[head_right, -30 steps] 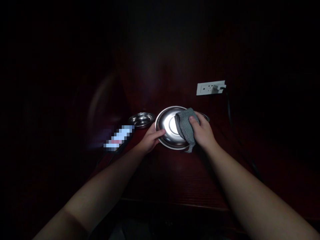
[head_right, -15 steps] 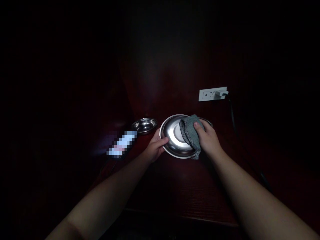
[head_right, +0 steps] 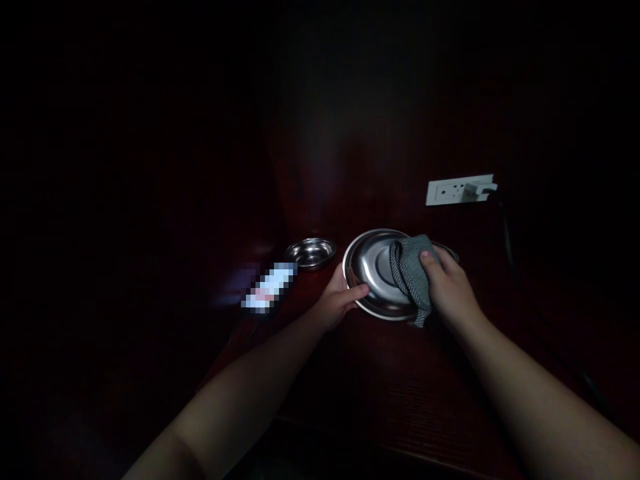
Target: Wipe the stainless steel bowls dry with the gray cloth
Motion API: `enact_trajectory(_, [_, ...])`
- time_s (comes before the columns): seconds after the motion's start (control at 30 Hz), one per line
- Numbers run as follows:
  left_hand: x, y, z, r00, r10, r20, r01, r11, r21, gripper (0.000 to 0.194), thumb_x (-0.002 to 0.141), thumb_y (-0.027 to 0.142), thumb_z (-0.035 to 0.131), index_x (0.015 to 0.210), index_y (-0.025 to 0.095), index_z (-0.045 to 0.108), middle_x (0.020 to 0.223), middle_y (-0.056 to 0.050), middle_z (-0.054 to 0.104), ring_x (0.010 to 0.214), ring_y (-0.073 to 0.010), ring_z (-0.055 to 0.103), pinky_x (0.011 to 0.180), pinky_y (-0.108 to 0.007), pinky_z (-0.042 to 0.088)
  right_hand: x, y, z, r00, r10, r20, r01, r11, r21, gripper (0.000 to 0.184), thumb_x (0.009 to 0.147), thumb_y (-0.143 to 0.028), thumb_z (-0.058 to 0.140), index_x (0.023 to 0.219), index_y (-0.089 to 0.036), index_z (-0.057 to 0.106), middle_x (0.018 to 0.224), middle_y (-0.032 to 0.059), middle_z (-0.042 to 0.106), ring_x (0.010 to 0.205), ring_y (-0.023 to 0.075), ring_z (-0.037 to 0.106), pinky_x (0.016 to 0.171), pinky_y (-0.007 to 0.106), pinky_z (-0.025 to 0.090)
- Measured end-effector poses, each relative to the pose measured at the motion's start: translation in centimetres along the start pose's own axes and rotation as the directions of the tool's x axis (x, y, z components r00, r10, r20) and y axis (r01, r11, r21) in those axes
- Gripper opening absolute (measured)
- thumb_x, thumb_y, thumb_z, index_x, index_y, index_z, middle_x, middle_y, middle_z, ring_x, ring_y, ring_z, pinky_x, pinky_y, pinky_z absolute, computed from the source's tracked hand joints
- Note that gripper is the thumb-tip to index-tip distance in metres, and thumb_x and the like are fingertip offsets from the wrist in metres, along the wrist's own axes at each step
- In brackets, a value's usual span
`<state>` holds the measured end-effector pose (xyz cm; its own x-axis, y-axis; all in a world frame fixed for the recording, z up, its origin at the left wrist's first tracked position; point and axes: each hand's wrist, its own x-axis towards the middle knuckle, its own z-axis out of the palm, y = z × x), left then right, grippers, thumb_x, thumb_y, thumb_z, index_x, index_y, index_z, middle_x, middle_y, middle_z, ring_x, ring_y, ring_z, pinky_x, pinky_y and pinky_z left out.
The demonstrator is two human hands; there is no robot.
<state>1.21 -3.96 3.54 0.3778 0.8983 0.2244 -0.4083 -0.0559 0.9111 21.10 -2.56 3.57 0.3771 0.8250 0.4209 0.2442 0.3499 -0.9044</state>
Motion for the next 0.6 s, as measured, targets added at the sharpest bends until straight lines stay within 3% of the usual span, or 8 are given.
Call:
enact_trajectory(0.1, [0.3,0.2,0.1,0.999,0.036,-0.009,-0.036,0.999,-0.025,0.074,0.055,0.028,0.080,0.120,0.021,0.045,0.114,-0.008,0.058,0.106,-0.0263,0.055,0.085,-0.038,0.045,-0.1,-0.1,0.0,0.994,0.101,0.042,-0.102,0.994,0.033,0.049,0.076,-0.060,0.057,0.110,-0.025,0.064,0.113,0.0086,0.066,0.108,0.0296,0.058,0.097,0.046,0.042])
enact_trajectory(0.27, [0.7,0.4,-0.4,0.997,0.070,-0.029,-0.071,0.997,-0.040,0.063,0.055,0.027,0.080,0.111,0.018,0.052,0.107,-0.007,0.061,0.106,-0.0264,0.056,0.091,-0.040,0.041,-0.4,-1.0,0.0,0.986,0.150,0.068,-0.149,0.989,-0.017,0.043,0.075,-0.055,0.058,0.106,-0.026,0.066,0.117,0.0076,0.064,0.110,0.0290,0.057,0.100,0.044,0.039])
enact_trajectory(0.47, [0.8,-0.1,-1.0,0.996,0.082,-0.046,-0.084,0.995,-0.049,0.057,0.057,0.025,0.079,0.107,0.016,0.055,0.102,-0.006,0.062,0.100,-0.0225,0.057,0.092,-0.038,0.040,-1.0,-2.2,0.3,0.970,0.231,0.078,-0.230,0.973,-0.019,0.042,0.073,-0.050,0.060,0.104,-0.023,0.065,0.114,0.0069,0.065,0.104,0.0267,0.060,0.094,0.039,0.044])
enact_trajectory(0.6, [0.6,-0.4,-0.8,0.998,0.028,-0.059,-0.035,0.991,-0.126,0.054,0.057,0.025,0.078,0.106,0.017,0.056,0.097,-0.004,0.062,0.095,-0.0206,0.058,0.088,-0.035,0.042,-0.6,-1.6,0.2,0.971,0.237,0.045,-0.237,0.972,-0.008,0.045,0.071,-0.054,0.062,0.103,-0.024,0.065,0.105,0.0060,0.067,0.098,0.0266,0.062,0.087,0.039,0.046])
